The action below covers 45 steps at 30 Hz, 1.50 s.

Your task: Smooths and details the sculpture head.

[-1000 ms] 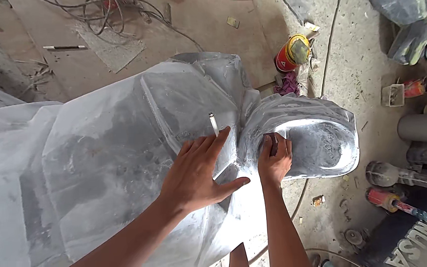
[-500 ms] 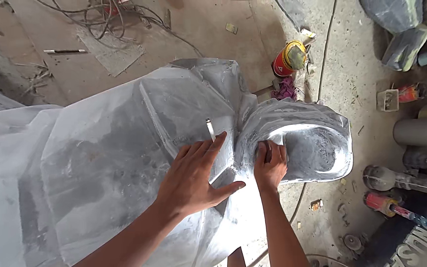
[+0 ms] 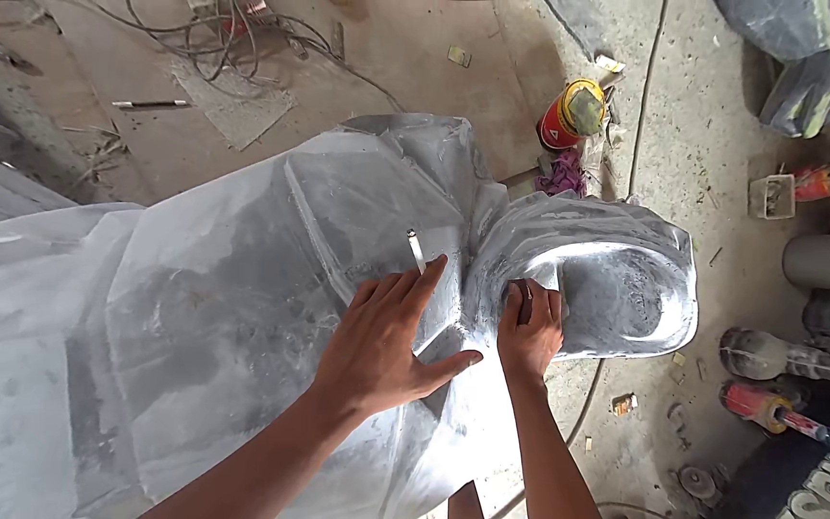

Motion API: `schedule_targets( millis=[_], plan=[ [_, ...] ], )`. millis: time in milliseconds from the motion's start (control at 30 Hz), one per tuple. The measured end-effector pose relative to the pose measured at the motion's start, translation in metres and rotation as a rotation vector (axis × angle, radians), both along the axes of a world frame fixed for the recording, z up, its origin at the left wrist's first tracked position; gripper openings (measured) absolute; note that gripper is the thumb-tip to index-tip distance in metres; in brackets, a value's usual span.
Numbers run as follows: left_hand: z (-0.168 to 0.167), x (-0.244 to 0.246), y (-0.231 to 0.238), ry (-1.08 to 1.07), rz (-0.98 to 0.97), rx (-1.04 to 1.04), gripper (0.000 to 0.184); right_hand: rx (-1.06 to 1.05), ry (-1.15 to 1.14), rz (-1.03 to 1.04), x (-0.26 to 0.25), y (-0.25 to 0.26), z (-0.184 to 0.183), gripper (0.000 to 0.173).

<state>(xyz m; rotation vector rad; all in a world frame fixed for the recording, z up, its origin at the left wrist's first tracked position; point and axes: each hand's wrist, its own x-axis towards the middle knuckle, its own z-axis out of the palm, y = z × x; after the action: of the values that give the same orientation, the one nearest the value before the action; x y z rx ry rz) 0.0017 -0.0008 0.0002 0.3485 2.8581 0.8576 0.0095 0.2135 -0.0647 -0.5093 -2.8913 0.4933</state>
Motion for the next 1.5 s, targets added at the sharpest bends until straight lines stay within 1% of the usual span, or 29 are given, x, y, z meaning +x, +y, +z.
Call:
schedule_targets(
  millis=[133,200,300,433,500,567,733,867,1000,1033,1167,1300,1433,1500],
  plan=[
    [-0.001,-0.003,-0.002,0.002,0.002,-0.007,0.114,-0.020,0.024,-0.012,-0.016,0.001,-0.003,0.031],
    [-0.001,0.000,-0.001,-0.015,-0.001,0.004,0.114,-0.017,-0.021,-0.006,-0.006,0.002,-0.001,0.032],
    [-0.002,0.000,0.000,-0.006,0.004,0.004,0.114,-0.015,-0.018,-0.018,0.002,0.000,0.000,0.030],
    [-0.002,-0.001,-0.001,0.003,0.010,-0.005,0.113,-0.015,0.001,-0.018,-0.018,-0.001,0.000,0.029],
    [-0.002,0.001,-0.001,-0.007,0.007,-0.009,0.113,-0.016,-0.042,-0.026,-0.005,-0.002,0.001,0.033],
    [-0.002,0.000,0.001,-0.002,0.006,-0.011,0.113,-0.016,-0.046,-0.038,0.008,-0.002,0.001,0.032],
    [-0.002,0.000,-0.001,0.001,0.017,-0.015,0.112,-0.017,-0.023,-0.033,-0.015,-0.005,0.002,0.031],
    [-0.002,0.001,0.001,-0.002,0.011,-0.024,0.113,-0.028,-0.017,-0.022,0.007,-0.002,-0.001,0.030],
    [-0.003,-0.001,0.001,0.009,0.015,-0.033,0.112,-0.017,-0.030,0.006,-0.024,0.003,0.006,0.031],
    [-0.003,0.000,0.000,0.011,0.014,-0.036,0.112,-0.020,-0.039,0.002,-0.025,0.001,0.007,0.031],
    [-0.002,0.001,0.001,-0.001,0.013,-0.038,0.111,-0.049,-0.033,0.005,0.003,0.002,0.000,0.032],
    [-0.004,-0.001,0.000,-0.001,0.016,-0.039,0.109,-0.055,-0.020,0.020,-0.018,0.006,-0.003,0.031],
    [-0.004,0.001,0.001,-0.003,0.008,-0.048,0.108,-0.063,-0.046,0.023,0.004,0.006,-0.003,0.030],
    [-0.005,0.001,0.000,0.006,0.013,-0.055,0.108,-0.060,-0.021,0.029,0.000,0.007,-0.004,0.028]
  ],
)
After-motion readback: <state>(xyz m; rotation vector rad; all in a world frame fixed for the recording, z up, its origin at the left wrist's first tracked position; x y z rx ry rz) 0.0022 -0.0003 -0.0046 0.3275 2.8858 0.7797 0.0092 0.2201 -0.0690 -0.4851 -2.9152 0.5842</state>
